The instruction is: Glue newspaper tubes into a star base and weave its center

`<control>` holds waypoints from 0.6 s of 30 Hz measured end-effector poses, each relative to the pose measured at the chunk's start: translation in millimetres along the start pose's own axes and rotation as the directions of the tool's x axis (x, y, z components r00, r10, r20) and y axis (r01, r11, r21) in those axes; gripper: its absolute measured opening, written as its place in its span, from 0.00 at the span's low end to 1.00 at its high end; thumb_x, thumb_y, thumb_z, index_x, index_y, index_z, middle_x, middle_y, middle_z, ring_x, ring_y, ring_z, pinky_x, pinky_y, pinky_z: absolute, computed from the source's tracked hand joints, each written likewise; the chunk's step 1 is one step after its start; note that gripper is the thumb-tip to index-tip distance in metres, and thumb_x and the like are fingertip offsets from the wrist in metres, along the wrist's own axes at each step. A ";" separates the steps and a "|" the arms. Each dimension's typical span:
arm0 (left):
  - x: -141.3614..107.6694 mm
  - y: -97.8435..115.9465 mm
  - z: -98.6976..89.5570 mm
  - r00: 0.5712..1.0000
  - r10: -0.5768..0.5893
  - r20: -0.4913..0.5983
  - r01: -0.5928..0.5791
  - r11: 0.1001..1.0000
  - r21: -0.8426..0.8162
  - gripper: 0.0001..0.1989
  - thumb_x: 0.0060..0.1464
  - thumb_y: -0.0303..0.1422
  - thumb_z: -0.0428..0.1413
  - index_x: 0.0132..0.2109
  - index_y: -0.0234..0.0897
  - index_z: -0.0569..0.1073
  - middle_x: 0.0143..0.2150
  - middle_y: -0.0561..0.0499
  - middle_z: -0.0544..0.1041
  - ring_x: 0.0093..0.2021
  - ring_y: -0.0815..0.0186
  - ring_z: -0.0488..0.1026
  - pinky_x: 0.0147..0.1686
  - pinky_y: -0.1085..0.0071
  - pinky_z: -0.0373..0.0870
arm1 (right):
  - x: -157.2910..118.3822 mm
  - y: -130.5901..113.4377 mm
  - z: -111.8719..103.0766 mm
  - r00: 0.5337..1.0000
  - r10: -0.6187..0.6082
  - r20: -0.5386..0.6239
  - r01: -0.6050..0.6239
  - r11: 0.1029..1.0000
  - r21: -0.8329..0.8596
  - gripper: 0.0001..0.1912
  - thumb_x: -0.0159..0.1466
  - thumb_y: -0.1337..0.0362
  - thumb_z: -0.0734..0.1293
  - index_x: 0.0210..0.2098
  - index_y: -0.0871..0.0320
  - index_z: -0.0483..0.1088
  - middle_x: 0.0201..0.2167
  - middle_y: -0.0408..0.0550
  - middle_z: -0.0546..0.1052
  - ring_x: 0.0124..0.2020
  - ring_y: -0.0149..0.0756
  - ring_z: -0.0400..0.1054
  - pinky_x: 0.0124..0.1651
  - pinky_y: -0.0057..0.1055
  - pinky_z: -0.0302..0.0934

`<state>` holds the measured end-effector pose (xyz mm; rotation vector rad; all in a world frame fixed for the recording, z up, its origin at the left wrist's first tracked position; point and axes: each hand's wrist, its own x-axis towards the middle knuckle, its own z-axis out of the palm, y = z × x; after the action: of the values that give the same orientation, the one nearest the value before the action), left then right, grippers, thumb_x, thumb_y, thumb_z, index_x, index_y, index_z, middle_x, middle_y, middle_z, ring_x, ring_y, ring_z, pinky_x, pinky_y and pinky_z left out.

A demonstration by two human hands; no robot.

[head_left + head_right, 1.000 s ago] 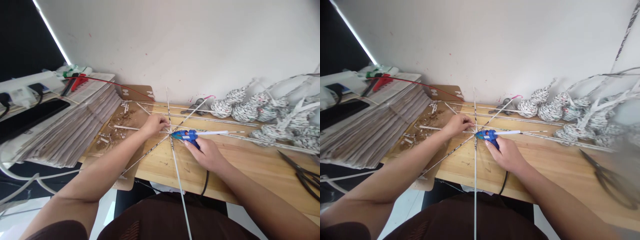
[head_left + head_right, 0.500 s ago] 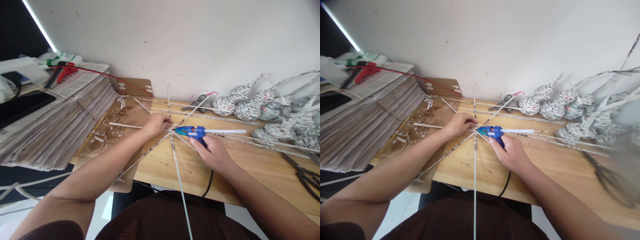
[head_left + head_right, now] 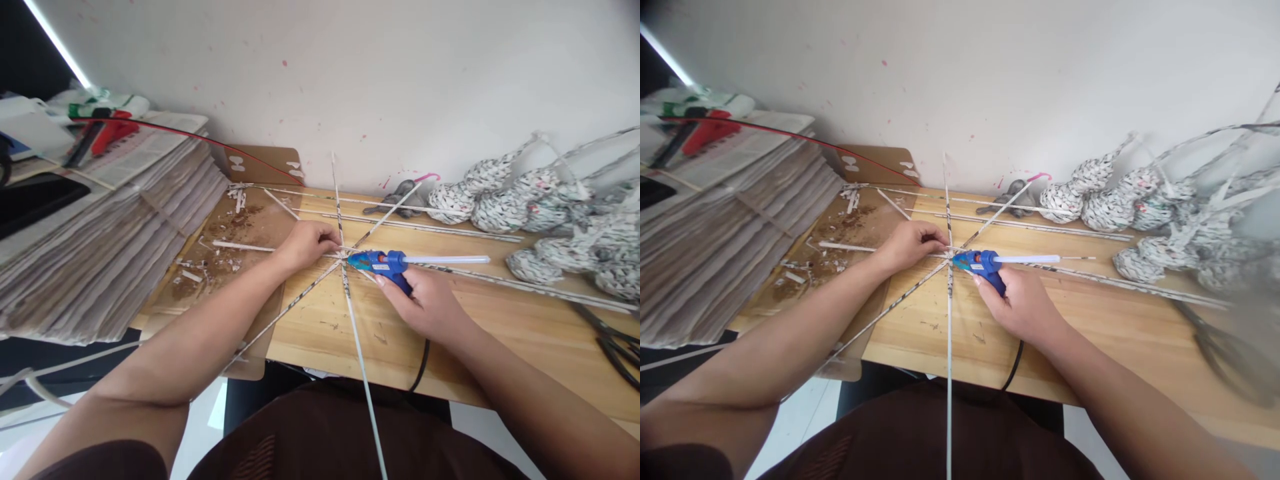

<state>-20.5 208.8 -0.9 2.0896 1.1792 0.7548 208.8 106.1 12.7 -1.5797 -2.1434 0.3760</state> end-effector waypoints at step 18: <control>-4.5 6.0 -1.6 0.997 0.046 0.064 -0.046 0.999 0.000 0.06 0.50 0.25 0.57 0.35 0.37 0.78 0.35 0.52 0.81 0.37 0.67 0.76 0.40 0.73 0.68 | 0.9 2.4 0.3 0.998 -0.011 0.063 0.015 0.998 -0.065 0.16 0.67 0.52 0.58 0.32 0.57 0.67 0.26 0.48 0.75 0.27 0.38 0.68 0.32 0.32 0.55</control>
<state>-20.5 202.6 3.7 2.1325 1.1013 0.7023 210.4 107.7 11.5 -1.6093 -2.2335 0.3589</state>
